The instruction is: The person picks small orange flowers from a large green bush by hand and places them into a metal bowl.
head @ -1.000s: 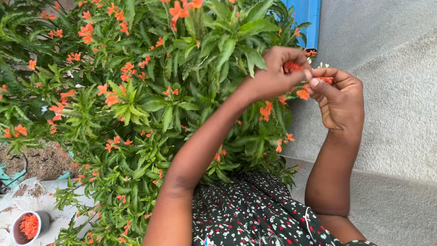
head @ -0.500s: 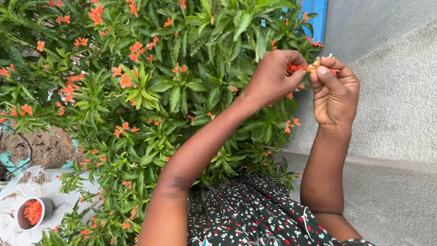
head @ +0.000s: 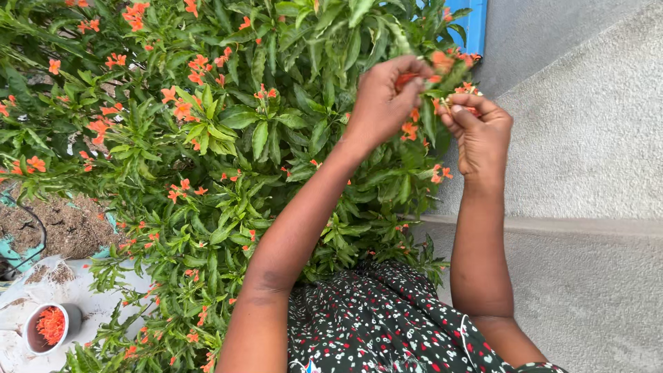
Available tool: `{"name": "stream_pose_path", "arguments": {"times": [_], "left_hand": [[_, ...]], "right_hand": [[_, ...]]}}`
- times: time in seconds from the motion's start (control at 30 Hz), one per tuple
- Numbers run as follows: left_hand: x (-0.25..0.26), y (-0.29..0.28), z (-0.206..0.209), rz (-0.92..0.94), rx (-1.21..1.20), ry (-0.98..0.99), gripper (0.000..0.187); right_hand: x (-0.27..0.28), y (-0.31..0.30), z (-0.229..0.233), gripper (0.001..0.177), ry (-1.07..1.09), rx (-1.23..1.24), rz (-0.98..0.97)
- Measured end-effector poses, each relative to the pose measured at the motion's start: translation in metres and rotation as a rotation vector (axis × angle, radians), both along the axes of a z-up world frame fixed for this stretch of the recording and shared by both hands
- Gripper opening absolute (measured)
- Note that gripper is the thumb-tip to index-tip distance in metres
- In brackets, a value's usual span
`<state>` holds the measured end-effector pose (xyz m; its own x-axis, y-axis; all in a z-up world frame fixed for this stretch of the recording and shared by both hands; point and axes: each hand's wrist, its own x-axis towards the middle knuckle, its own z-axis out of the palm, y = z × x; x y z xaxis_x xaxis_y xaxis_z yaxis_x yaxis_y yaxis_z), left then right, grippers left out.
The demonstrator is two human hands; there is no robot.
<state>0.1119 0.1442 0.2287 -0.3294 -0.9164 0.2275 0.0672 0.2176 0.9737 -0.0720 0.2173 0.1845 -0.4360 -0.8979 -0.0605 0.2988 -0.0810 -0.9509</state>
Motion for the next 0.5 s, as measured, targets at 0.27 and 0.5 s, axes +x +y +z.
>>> {"name": "stream_pose_path", "arguments": {"times": [0.27,0.5], "left_hand": [[0.003,-0.003,-0.032,0.071,-0.025,-0.272,0.023],[0.001,0.000,-0.028,0.045,-0.056,-0.284,0.026]], "right_hand": [[0.020,-0.004,0.001,0.011,-0.073,0.013,0.135],[0.021,-0.011,-0.010,0.008,-0.081,-0.009,0.161]]}}
